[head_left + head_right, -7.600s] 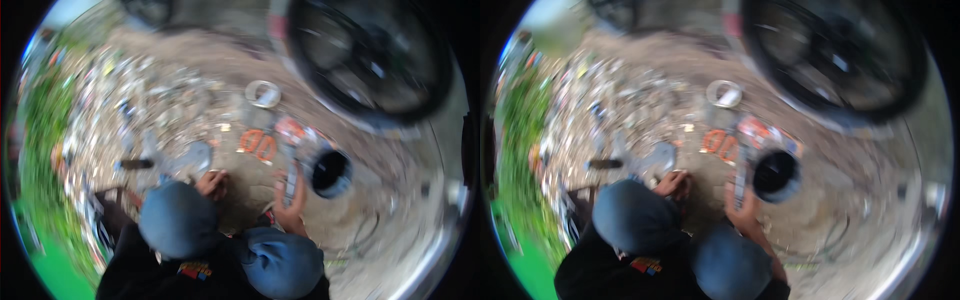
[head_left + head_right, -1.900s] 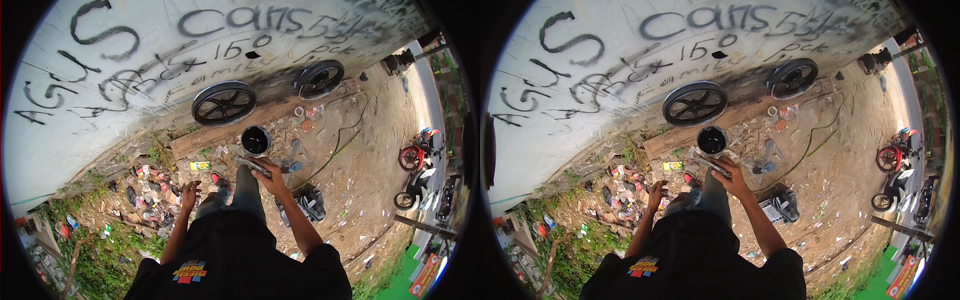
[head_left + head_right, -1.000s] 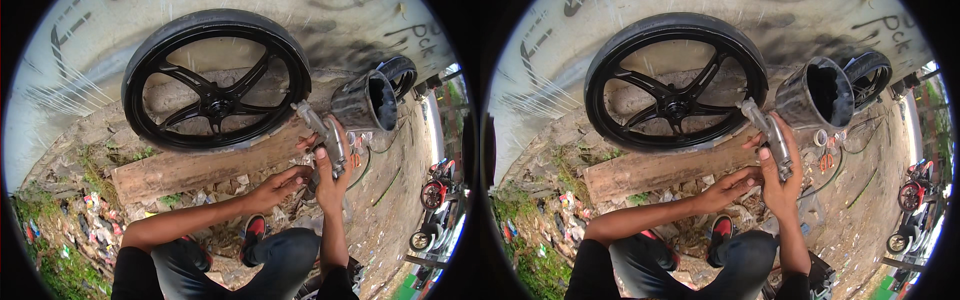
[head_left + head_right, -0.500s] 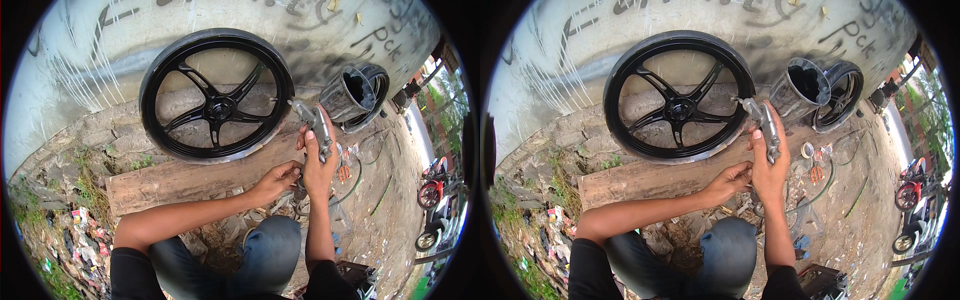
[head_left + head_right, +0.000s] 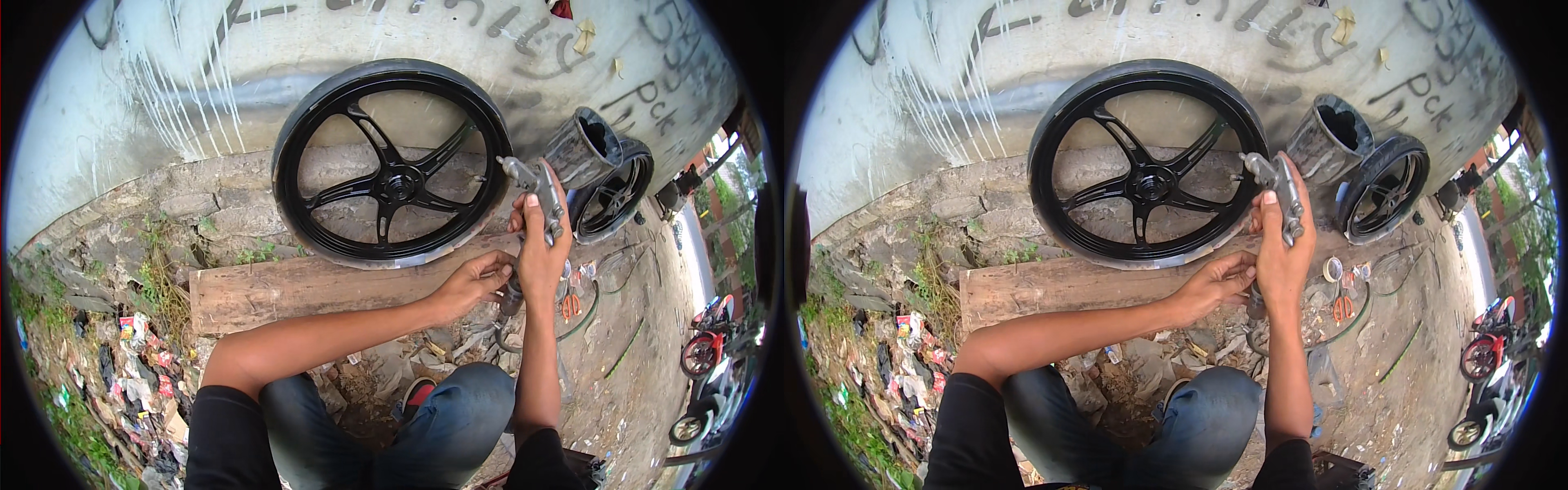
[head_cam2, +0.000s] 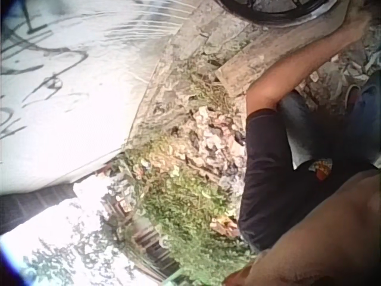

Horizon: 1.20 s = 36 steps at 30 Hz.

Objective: Spray painting a motorcycle wheel rim black using a pneumatic spray gun.

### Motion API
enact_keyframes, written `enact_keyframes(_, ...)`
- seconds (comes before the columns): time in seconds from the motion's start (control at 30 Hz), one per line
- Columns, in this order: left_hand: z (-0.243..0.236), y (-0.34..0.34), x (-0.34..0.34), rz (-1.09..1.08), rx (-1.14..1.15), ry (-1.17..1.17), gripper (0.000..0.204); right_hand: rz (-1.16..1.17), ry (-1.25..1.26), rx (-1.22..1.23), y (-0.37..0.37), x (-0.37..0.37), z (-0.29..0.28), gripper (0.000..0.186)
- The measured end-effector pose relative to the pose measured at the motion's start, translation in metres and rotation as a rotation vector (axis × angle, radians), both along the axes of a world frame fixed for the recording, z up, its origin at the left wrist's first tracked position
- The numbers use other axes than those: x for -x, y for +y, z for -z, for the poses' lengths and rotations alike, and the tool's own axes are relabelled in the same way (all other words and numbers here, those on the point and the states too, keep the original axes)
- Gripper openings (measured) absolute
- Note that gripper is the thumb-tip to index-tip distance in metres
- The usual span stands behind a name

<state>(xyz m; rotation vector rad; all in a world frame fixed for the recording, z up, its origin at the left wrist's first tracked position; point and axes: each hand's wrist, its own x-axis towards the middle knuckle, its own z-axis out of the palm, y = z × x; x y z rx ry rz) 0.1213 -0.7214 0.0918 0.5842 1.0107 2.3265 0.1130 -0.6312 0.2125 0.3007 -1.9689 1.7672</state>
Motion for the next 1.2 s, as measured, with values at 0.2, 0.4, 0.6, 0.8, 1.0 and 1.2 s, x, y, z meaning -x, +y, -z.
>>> enact_keyframes(0.2,-0.023,-0.016,0.009,-0.14,-0.018,0.008,0.026,-0.009,0.058,-0.101,-0.027,0.013,-0.023,0.046)
enact_keyframes(0.4,-0.028,-0.031,0.004,-0.244,-0.011,0.057,0.033,-0.077,0.058,-0.149,-0.05,0.016,-0.033,0.045)
enact_keyframes(0.6,-0.042,-0.031,-0.015,-0.408,-0.082,-0.004,0.031,-0.174,0.055,-0.202,-0.064,0.011,-0.041,0.046)
enact_keyframes(0.8,-0.051,-0.03,-0.02,-0.48,-0.134,0.001,0.024,-0.227,0.015,-0.194,-0.066,0.011,-0.044,0.046)
enact_keyframes(1.0,-0.039,-0.028,-0.011,-0.371,-0.031,0.066,0.029,-0.178,0.07,-0.118,-0.054,0.016,-0.035,0.044)
enact_keyframes(1.2,-0.031,-0.024,-0.01,-0.235,-0.018,0.121,0.047,-0.078,0.073,-0.097,-0.032,0.017,-0.03,0.044)
